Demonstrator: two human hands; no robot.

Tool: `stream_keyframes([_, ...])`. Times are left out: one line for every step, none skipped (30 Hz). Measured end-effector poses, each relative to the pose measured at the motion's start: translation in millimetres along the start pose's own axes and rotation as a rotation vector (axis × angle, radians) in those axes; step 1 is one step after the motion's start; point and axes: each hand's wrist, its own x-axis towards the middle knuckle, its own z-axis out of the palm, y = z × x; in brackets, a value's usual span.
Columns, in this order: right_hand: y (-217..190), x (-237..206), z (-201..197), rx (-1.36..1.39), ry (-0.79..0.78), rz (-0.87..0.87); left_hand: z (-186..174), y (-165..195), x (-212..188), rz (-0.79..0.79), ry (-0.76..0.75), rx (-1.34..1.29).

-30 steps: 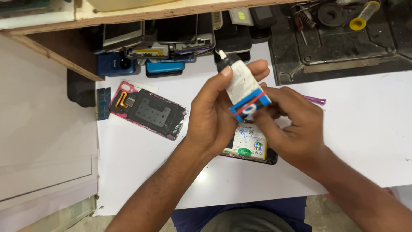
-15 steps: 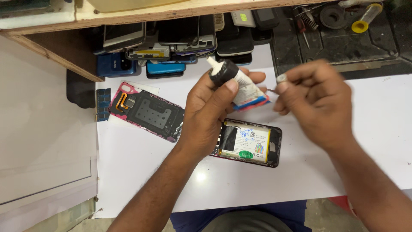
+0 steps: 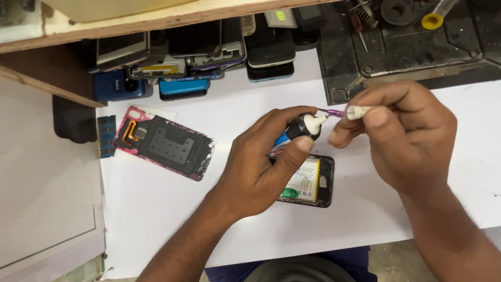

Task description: The person works on a disassembled smartphone on a white workbench, pressing and fitting a black adhesive sheet inside the phone body near the battery, then lifts the pink back cover and squeezes adhesive from a tube along its edge. They continue applying glue around the cover and handle the glue tube at the end.

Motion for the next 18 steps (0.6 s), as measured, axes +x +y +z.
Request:
stream_keyframes([1.2, -0.3, -0.2, -0.014, -0.011, -0.021, -0.2, 0.2, 1.2, 0.036, 0.006, 0.043])
stream_keyframes([2.2, -0.9, -0.6, -0.027, -0.023, -0.041, -0.5, 0.6, 1.4, 0.071, 0.012, 0.086])
stream_keyframes([3.2, -1.3, -1.4, -0.040, -0.035, -0.062, -0.6, 0.7, 1.3, 0.107, 0.017, 0.129])
stream_keyframes([3.0, -2.2, -2.9, -0.061, -0.051, -0.073, -1.3, 0.4, 1.3, 0.120, 0.025, 0.150])
stream_keyframes([2.3, -3.3, -4.9, -0.081, -0.068, -0.084, -1.8, -0.2, 1.2, 0.134, 0.033, 0.172])
stream_keyframes([2.2, -4.3, -6.1, -0.085, -0.076, -0.088, -1.9, -0.7, 0.7, 0.148, 0.041, 0.193])
stream_keyframes([1.9, -5.6, -7.4, -0.089, -0.085, -0.092, -2.1, -1.5, 0.1, 0.148, 0.043, 0.200])
stream_keyframes([2.0, -5.9, -8.7, -0.078, -0.085, -0.090, -2.1, -2.3, -0.1, 0.150, 0.046, 0.207])
stream_keyframes([2.2, -6.4, -9.5, -0.067, -0.088, -0.087, -2.2, -3.0, -0.6, 0.152, 0.049, 0.214])
stream_keyframes([2.3, -6.7, -10.3, -0.055, -0.091, -0.084, -2.2, -3.7, -1.0, 0.166, 0.052, 0.227])
stream_keyframes([2.6, -6.8, -10.8, -0.045, -0.095, -0.080, -2.0, -4.5, -1.1, 0.181, 0.056, 0.241])
stream_keyframes([2.6, -7.1, -11.1, -0.047, -0.096, -0.076, -2.1, -5.1, -1.2, 0.195, 0.060, 0.254])
stream_keyframes([2.5, -7.2, -11.4, -0.049, -0.096, -0.073, -2.2, -5.6, -1.4, 0.197, 0.061, 0.254])
stream_keyframes([2.6, -7.4, -11.0, -0.063, -0.092, -0.069, -2.6, -6.1, -1.5, 0.198, 0.062, 0.254])
stream_keyframes([2.3, -7.4, -11.1, -0.067, -0.093, -0.068, -2.5, -6.5, -1.6, 0.200, 0.063, 0.254])
stream_keyframes([2.0, -7.2, -11.1, -0.071, -0.094, -0.066, -2.0, -7.1, -1.3, 0.201, 0.063, 0.255])
stream_keyframes([1.7, -6.9, -11.2, -0.066, -0.099, -0.067, -1.5, -7.8, -0.9, 0.202, 0.064, 0.256])
stream_keyframes([1.6, -6.5, -11.2, -0.066, -0.104, -0.069, -1.2, -8.2, -0.8, 0.202, 0.064, 0.257])
